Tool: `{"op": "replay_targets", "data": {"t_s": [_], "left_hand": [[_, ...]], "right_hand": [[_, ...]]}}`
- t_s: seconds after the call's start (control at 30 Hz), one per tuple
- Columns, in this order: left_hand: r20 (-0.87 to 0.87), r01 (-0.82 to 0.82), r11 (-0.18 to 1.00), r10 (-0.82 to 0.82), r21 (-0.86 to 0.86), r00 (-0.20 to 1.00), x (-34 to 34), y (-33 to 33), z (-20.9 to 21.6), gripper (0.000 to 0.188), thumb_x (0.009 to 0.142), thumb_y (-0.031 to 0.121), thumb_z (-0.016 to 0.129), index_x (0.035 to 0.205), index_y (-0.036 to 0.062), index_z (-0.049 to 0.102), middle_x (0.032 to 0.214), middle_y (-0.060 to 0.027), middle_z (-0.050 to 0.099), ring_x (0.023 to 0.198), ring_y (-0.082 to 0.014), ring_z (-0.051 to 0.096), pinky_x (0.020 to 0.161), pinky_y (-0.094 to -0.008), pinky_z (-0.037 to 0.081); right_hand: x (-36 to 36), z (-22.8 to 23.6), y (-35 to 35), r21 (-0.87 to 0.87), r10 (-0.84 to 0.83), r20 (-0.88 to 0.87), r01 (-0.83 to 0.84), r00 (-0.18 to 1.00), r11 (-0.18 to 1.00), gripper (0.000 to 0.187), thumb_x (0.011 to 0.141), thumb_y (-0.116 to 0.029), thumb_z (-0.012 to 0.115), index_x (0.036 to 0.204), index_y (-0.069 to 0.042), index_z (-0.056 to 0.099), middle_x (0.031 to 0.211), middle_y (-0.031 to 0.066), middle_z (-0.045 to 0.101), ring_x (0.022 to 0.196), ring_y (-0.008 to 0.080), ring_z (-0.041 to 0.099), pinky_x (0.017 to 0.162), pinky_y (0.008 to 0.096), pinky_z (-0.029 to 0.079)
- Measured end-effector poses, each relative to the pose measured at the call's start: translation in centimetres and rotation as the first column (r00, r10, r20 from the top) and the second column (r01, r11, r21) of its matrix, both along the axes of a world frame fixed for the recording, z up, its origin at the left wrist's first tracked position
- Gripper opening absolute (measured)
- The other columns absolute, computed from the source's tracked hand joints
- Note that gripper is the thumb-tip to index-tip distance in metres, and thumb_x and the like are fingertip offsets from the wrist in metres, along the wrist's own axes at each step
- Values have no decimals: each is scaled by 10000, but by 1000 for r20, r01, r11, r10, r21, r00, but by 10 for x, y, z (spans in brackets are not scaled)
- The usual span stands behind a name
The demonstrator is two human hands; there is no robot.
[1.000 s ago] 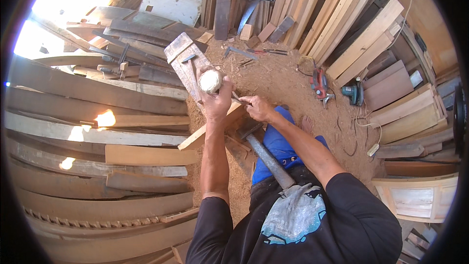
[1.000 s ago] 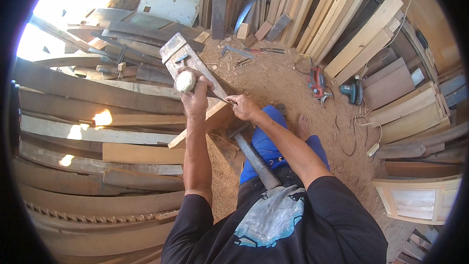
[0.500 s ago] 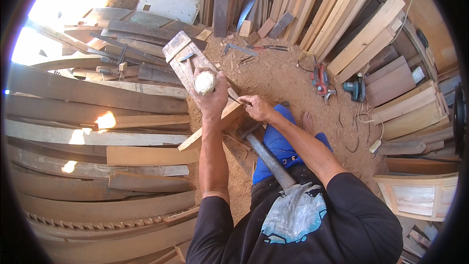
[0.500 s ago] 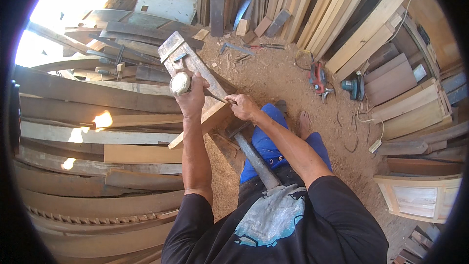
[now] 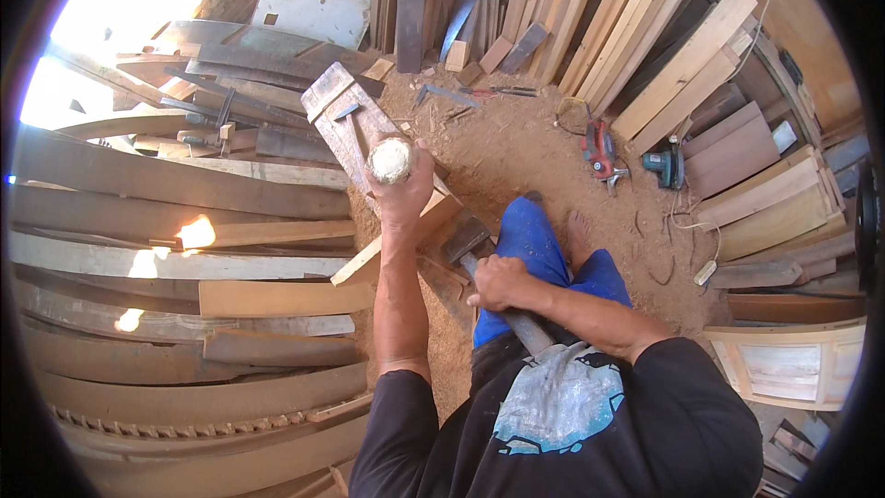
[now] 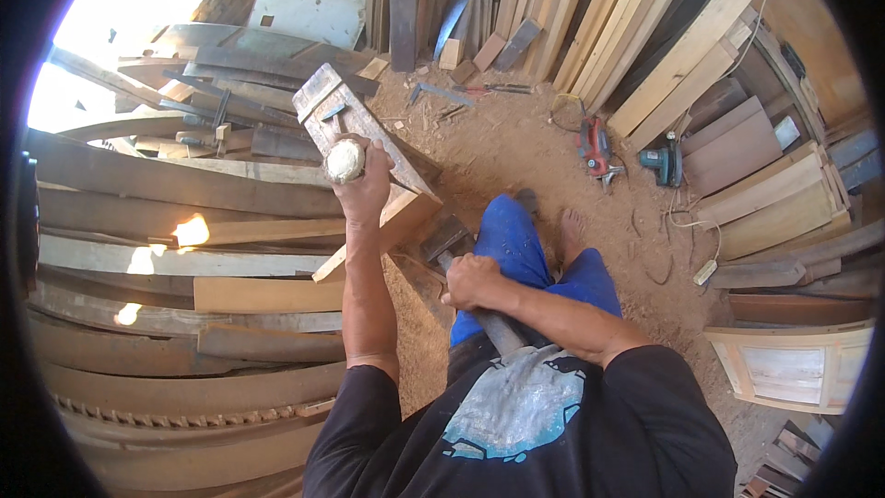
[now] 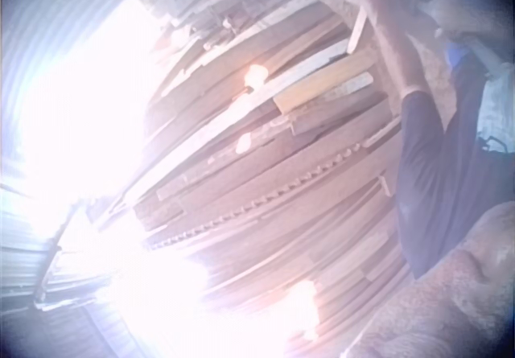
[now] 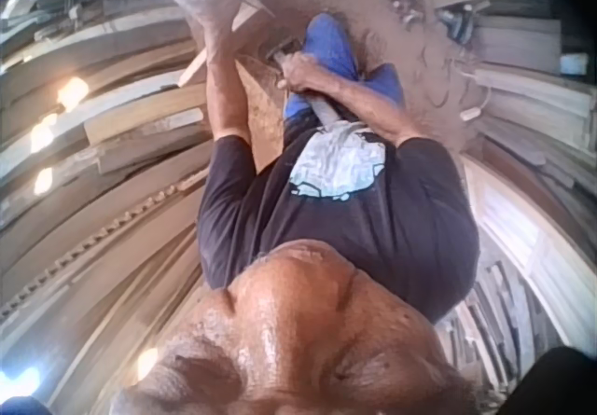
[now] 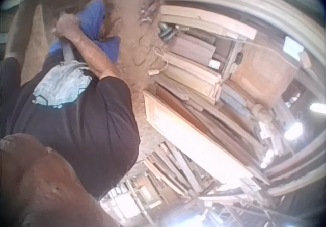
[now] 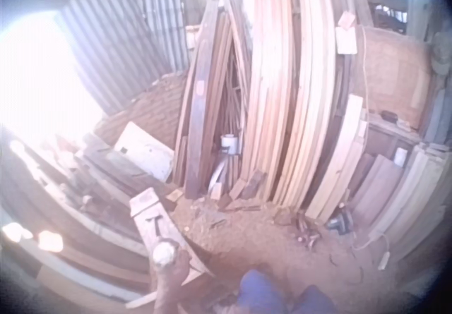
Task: The person uses a chisel and a wooden mallet to carve a wooden dowel, then switches to a hammer and chisel to carve into a large timber beam.
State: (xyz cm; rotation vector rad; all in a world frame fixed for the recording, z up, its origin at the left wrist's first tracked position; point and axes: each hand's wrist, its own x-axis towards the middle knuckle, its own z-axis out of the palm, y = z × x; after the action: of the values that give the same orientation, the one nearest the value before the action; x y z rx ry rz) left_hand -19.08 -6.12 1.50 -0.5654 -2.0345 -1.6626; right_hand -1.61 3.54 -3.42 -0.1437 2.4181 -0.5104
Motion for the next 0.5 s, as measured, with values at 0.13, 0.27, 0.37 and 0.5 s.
{"op": "replay_targets", "data": {"t_s": [0.13,0.27,0.37,0.5], "left_hand": [[17,49,998,-50,43,999,-1,8,-3,86,868,-40,570,897,13,509,672,-11,547,565,-70,543,511,-232,462],[11,22,1000,-22,-7,1000,-2,-5,-9,93,872,-35,566,908,16,497,663,-7,546,563,-71,546,503,-233,459],[207,62,997,-69,38,976,-6,-12,-18,406,827,59,687,1148,-61,470,865,-24,638,773,-86,596,752,-258,480],[221,49,995,-68,87,973,-2,-4,-10,296,816,47,698,1051,-38,539,824,-14,646,745,-77,607,693,-246,487]], "right_hand": [[-7,-44,7,-74,-190,57,194,980,978,544,714,-309,657,1077,87,570,992,256,658,950,359,654,852,420,505],[-2,-13,53,-445,-254,241,340,937,828,395,721,-285,677,898,62,610,823,198,648,775,270,636,709,396,484],[20,41,89,-587,-299,129,316,946,745,425,743,-274,661,975,76,593,752,150,610,718,224,597,691,354,490],[26,132,109,-746,-561,-161,272,812,608,564,752,-237,685,1185,77,509,918,123,596,853,189,568,776,349,477]]}}
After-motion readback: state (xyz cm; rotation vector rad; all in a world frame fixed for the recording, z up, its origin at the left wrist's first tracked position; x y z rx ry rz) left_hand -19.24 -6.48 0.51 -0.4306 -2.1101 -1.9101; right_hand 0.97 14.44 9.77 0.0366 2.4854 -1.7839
